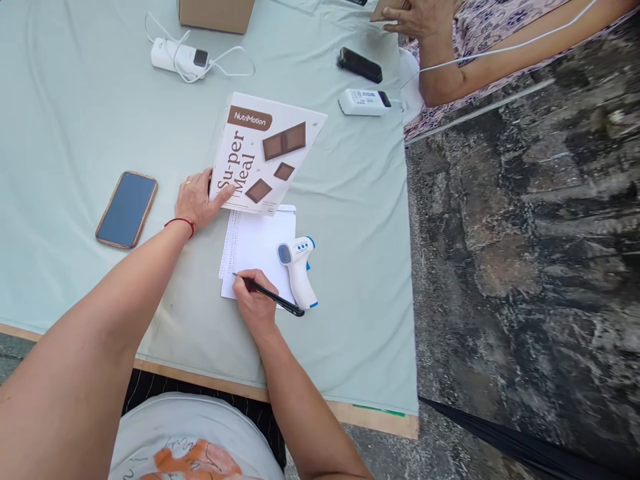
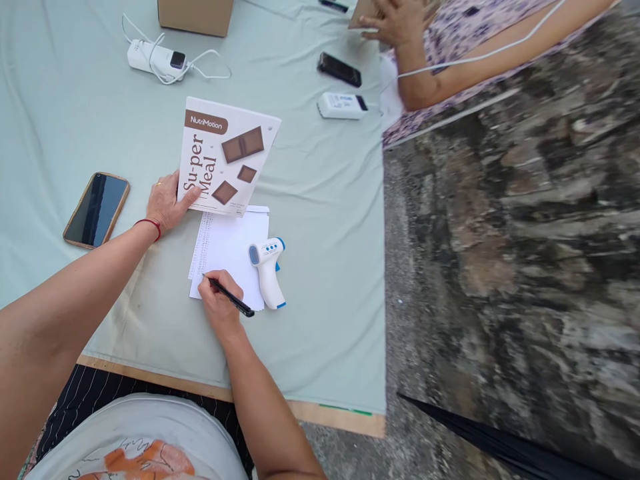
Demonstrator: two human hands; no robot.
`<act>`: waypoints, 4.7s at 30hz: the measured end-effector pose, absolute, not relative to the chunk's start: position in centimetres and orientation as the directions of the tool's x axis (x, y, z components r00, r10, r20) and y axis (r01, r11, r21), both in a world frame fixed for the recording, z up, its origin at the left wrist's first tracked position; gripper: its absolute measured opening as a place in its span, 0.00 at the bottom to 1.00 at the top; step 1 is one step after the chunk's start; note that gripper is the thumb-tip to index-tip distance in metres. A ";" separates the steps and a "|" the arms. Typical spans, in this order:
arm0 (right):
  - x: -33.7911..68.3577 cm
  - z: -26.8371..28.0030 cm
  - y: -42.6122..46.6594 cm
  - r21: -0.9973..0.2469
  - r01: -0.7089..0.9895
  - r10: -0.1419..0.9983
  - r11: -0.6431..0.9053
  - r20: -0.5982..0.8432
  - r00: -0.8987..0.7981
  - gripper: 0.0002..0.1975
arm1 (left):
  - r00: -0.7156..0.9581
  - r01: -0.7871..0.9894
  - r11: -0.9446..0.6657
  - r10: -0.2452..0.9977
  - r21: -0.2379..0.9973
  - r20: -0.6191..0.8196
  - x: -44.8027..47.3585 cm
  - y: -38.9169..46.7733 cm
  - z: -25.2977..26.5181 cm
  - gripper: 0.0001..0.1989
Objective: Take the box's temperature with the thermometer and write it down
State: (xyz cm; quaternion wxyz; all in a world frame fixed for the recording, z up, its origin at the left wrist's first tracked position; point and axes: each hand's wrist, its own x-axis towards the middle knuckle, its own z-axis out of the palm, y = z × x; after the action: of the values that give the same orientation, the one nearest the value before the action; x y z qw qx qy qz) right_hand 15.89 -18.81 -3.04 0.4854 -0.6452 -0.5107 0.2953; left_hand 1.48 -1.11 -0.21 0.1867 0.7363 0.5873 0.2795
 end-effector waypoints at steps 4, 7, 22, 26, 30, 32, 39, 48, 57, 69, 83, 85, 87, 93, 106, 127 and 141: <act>15.9 -3.1 -18.8 -0.931 0.366 0.948 -0.003 0.114 0.298 0.07 | 0.155 0.756 -0.240 0.970 0.609 0.189 1.5 -1.1 -0.1 0.30; 15.9 -3.2 -18.8 -0.932 0.364 0.945 0.008 0.126 0.301 0.06 | 0.156 0.755 -0.242 0.969 0.610 0.191 1.4 -1.1 -0.1 0.30; 15.9 -3.4 -19.0 -0.943 0.331 0.937 -0.021 0.097 0.336 0.07 | 0.161 0.765 -0.248 0.967 0.594 0.197 1.4 -1.1 -0.2 0.29; 15.9 -3.1 -18.9 -0.946 0.325 0.939 -0.019 0.095 0.332 0.06 | 0.162 0.764 -0.248 0.967 0.595 0.196 1.4 -1.1 -0.2 0.29; 16.0 -3.1 -18.9 -0.943 0.332 0.943 0.003 0.114 0.314 0.06 | 0.166 0.764 -0.252 0.966 0.594 0.197 1.4 -1.1 -0.2 0.29; 16.0 -3.2 -19.0 -0.942 0.335 0.944 0.015 0.124 0.306 0.05 | 0.168 0.764 -0.253 0.966 0.594 0.197 1.4 -1.1 -0.3 0.29; 16.9 -3.2 -18.9 -0.874 0.446 0.899 0.195 0.341 0.276 0.05 | 0.166 0.768 -0.255 0.965 0.587 0.201 1.3 -0.9 -0.5 0.30; 19.7 -4.5 -17.8 -0.554 0.750 0.856 0.362 0.516 -0.032 0.22 | 0.158 0.789 -0.247 0.966 0.562 0.204 1.1 -0.8 -0.3 0.29; 22.8 -3.5 -17.1 -0.493 0.861 0.818 -0.123 0.441 0.369 0.22 | 0.138 0.805 -0.224 0.971 0.549 0.194 0.8 -0.8 0.0 0.26; 23.1 -0.1 -15.1 -0.915 0.384 0.931 -0.126 0.024 0.364 0.28 | 0.142 0.814 -0.205 0.978 0.543 0.155 0.4 -0.8 0.3 0.25; 17.1 4.0 -5.4 -0.986 -0.167 0.945 0.003 -0.052 0.324 0.17 | 0.150 0.824 -0.216 0.975 0.523 0.166 0.2 -0.8 -0.1 0.25; 17.1 3.7 -5.1 -0.987 -0.162 0.940 -0.003 -0.058 0.336 0.17 | 0.153 0.830 -0.214 0.975 0.516 0.158 0.2 -0.8 -0.2 0.25; 17.1 3.5 -4.9 -0.989 -0.149 0.937 -0.011 -0.062 0.344 0.18 | 0.157 0.834 -0.216 0.975 0.508 0.156 0.2 -0.8 -0.2 0.25; 17.1 3.9 -4.9 -0.989 -0.147 0.940 -0.012 -0.061 0.335 0.17 | 0.152 0.841 -0.209 0.977 0.499 0.153 0.2 -0.8 -0.1 0.26; 16.8 4.1 -5.0 -0.989 -0.148 0.933 -0.030 -0.081 0.350 0.17 | 0.156 0.835 -0.216 0.975 0.506 0.159 0.3 -0.8 -0.1 0.25; 19.0 1.9 -18.0 -0.951 -0.301 0.991 -0.072 -0.102 0.085 0.17 | 0.175 0.838 -0.245 0.967 0.487 0.185 0.3 -0.4 0.2 0.26; 18.3 -0.7 -19.2 -0.924 -0.370 0.944 -0.100 -0.206 0.259 0.13 | 0.167 0.828 -0.266 0.957 0.493 0.236 0.3 0.0 0.1 0.29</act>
State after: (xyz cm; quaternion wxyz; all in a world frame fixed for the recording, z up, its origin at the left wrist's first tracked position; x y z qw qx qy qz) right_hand 18.32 -19.19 -0.66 0.6090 -0.5088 -0.2817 0.5394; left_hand 0.29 -0.04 0.13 0.1260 0.7534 0.5925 0.2560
